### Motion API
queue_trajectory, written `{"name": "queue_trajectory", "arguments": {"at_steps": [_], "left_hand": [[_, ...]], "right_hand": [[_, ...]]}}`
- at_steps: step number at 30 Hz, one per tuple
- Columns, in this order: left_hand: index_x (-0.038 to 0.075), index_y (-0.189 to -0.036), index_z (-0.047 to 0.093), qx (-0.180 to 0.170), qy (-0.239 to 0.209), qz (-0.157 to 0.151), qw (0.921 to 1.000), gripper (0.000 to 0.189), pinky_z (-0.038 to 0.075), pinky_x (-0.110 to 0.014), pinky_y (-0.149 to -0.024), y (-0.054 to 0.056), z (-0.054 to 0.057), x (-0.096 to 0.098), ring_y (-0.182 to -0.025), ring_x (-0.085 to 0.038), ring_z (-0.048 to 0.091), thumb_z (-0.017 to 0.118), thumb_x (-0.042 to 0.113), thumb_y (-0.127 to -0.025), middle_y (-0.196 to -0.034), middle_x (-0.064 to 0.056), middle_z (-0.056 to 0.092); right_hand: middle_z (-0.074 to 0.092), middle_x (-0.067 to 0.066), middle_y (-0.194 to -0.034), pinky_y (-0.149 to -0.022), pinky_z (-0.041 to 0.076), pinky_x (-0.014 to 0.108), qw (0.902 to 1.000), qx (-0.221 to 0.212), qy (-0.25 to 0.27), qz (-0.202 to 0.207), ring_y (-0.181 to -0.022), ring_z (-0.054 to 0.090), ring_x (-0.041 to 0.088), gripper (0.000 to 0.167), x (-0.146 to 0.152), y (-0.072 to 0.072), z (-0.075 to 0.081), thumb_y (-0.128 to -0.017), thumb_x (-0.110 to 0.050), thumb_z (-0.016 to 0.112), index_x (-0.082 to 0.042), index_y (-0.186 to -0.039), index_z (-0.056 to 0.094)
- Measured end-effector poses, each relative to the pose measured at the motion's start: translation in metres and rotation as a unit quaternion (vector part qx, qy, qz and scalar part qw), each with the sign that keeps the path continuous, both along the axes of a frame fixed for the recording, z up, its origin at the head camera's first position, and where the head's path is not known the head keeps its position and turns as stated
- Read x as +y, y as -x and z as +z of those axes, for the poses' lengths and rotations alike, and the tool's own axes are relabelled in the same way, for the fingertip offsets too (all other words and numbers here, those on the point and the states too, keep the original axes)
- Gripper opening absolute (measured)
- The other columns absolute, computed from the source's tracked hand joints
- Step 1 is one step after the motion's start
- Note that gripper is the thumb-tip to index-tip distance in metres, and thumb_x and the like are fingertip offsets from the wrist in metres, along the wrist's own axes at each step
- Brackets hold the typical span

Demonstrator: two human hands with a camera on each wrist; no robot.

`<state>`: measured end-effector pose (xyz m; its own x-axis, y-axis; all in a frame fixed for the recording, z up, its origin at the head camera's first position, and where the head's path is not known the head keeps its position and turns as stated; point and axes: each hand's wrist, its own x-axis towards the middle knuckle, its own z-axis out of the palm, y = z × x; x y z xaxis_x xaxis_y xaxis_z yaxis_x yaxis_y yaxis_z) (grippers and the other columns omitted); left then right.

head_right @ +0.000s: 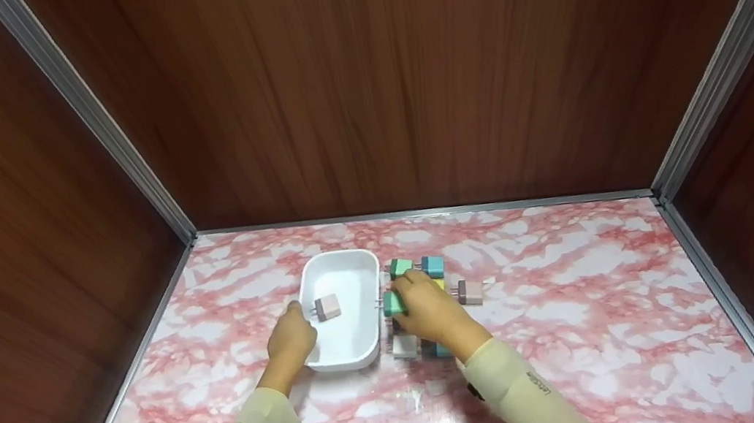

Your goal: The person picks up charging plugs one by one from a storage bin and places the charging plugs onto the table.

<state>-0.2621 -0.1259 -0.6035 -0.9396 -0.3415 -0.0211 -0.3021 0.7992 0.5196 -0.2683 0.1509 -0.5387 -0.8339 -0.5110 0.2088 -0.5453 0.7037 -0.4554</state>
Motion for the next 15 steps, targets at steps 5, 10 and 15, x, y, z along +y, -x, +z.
{"name": "queue_trajectory", "arguments": {"at_steps": [5,10,15], "left_hand": [[0.002,-0.13,0.056,-0.003,0.001,0.003,1.0,0.04,0.056,-0.054,-0.074,0.0,0.001,0.001,-0.093,-0.038,0.073,0.061,0.004,-0.091,-0.105,-0.018,0.074],[0.001,-0.137,0.054,-0.007,-0.001,0.002,1.0,0.048,0.056,-0.053,-0.073,0.0,0.001,0.0,-0.091,-0.038,0.073,0.063,0.004,-0.09,-0.105,-0.018,0.074],[0.001,-0.131,0.057,0.002,0.003,0.004,1.0,0.042,0.056,-0.055,-0.077,0.001,0.0,0.0,-0.094,-0.039,0.072,0.061,0.004,-0.089,-0.106,-0.02,0.074]], "right_hand": [[0.06,0.011,-0.117,-0.09,0.053,0.044,0.9999,0.013,0.004,-0.01,-0.103,0.061,0.024,0.046,0.014,0.001,-0.003,-0.084,-0.015,0.083,-0.001,-0.123,0.063],[0.06,0.012,-0.116,-0.091,0.053,0.046,0.9997,0.011,-0.004,-0.024,-0.103,0.061,0.025,0.047,0.028,0.001,-0.007,-0.084,-0.014,0.083,0.001,-0.124,0.063],[0.059,0.012,-0.115,-0.087,0.052,0.045,0.9993,0.01,-0.006,-0.035,-0.099,0.059,0.024,0.048,0.042,0.003,-0.011,-0.084,-0.014,0.083,0.003,-0.124,0.063]]}}
